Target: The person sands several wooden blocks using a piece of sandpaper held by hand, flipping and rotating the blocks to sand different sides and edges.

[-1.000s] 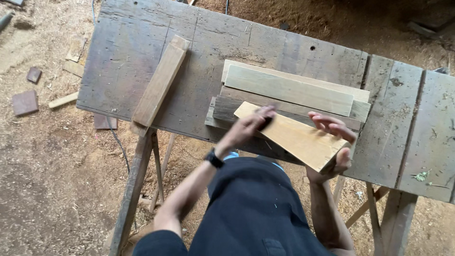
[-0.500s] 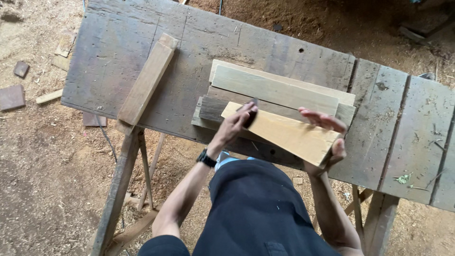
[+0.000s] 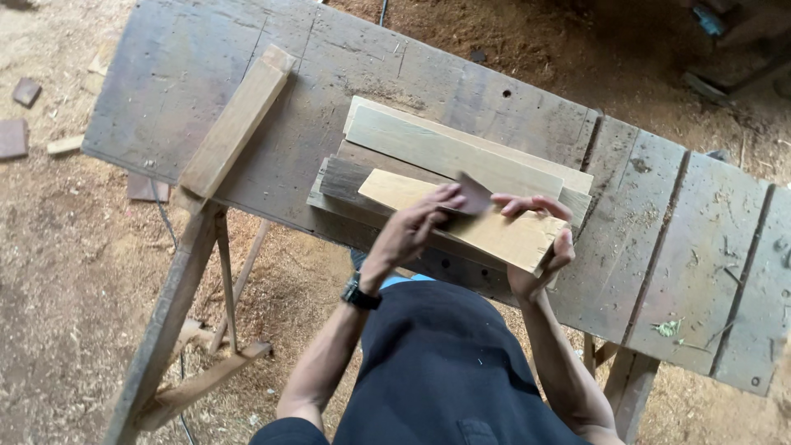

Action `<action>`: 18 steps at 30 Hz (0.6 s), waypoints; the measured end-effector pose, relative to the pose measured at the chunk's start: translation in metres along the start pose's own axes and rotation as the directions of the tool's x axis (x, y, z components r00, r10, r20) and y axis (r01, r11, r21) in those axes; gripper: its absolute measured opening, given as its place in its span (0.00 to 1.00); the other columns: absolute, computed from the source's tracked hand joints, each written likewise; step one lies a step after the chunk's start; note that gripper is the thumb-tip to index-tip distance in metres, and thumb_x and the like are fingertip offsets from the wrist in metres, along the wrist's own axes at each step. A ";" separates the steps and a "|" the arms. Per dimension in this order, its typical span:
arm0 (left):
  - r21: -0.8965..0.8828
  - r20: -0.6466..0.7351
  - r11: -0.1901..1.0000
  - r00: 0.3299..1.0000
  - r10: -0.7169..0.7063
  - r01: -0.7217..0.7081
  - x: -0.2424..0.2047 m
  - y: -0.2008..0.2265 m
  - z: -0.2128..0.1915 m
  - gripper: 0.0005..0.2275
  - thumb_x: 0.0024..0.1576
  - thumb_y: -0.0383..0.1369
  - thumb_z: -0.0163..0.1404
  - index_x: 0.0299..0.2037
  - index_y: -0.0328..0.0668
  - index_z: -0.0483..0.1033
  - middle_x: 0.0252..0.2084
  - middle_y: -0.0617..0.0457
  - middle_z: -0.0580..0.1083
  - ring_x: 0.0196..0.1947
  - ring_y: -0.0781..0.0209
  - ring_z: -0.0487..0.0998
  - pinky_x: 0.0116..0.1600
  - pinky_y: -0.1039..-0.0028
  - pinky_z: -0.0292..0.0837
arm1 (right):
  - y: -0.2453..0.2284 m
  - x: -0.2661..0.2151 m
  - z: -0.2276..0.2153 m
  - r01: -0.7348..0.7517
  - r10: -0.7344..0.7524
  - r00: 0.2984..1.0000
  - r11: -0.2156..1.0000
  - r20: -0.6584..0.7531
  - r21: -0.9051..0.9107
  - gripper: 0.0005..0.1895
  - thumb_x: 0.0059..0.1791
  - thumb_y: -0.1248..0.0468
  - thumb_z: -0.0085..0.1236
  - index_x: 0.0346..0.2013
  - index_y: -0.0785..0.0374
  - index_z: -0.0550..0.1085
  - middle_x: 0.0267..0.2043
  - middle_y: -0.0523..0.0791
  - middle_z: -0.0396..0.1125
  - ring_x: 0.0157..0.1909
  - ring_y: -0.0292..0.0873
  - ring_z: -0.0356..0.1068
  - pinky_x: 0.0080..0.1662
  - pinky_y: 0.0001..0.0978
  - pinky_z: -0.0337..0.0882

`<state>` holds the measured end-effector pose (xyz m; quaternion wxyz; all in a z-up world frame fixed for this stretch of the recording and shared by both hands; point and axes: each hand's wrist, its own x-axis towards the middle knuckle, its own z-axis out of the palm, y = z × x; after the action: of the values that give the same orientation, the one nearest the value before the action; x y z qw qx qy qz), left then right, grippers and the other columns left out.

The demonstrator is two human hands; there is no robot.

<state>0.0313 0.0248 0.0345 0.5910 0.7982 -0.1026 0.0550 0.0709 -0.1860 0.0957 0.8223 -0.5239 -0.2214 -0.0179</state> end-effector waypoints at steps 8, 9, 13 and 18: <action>-0.011 -0.140 1.000 0.990 -0.014 0.013 -0.029 0.001 0.004 0.25 0.61 0.17 0.38 0.67 0.52 0.69 0.74 0.52 0.62 0.75 0.54 0.61 0.78 0.64 0.56 | 0.006 -0.005 0.004 0.096 -0.094 0.994 0.995 0.046 -0.041 0.28 0.61 0.43 0.30 0.61 0.60 0.64 0.49 0.57 0.70 0.56 0.57 0.70 0.62 0.56 0.68; -0.086 -0.123 0.994 0.991 0.055 -0.066 -0.028 0.019 0.010 0.27 0.60 0.16 0.38 0.68 0.51 0.69 0.75 0.51 0.62 0.76 0.54 0.61 0.80 0.64 0.56 | 0.008 -0.003 0.005 0.115 -0.115 0.993 0.993 0.033 -0.023 0.27 0.61 0.43 0.31 0.61 0.59 0.65 0.50 0.56 0.71 0.55 0.55 0.70 0.62 0.56 0.68; 0.022 -0.057 0.984 0.982 0.177 -0.176 -0.027 0.056 0.016 0.24 0.63 0.17 0.45 0.69 0.48 0.66 0.75 0.52 0.60 0.77 0.52 0.59 0.81 0.63 0.53 | 0.006 0.006 0.005 0.118 -0.117 0.993 0.984 0.012 -0.131 0.29 0.60 0.42 0.31 0.63 0.60 0.65 0.60 0.57 0.67 0.67 0.58 0.66 0.71 0.57 0.65; -0.066 -0.093 0.998 0.995 0.019 -0.025 -0.021 -0.024 -0.010 0.31 0.54 0.10 0.35 0.66 0.49 0.70 0.74 0.51 0.62 0.75 0.51 0.59 0.76 0.64 0.54 | 0.000 0.009 0.017 0.099 -0.099 0.995 0.988 0.006 -0.119 0.30 0.61 0.41 0.29 0.65 0.58 0.64 0.62 0.58 0.66 0.69 0.58 0.65 0.70 0.55 0.65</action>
<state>0.0166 0.0428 0.0104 0.6210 0.7733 -0.0857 0.0948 0.0732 -0.1696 0.1048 0.7876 -0.5604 -0.2457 -0.0720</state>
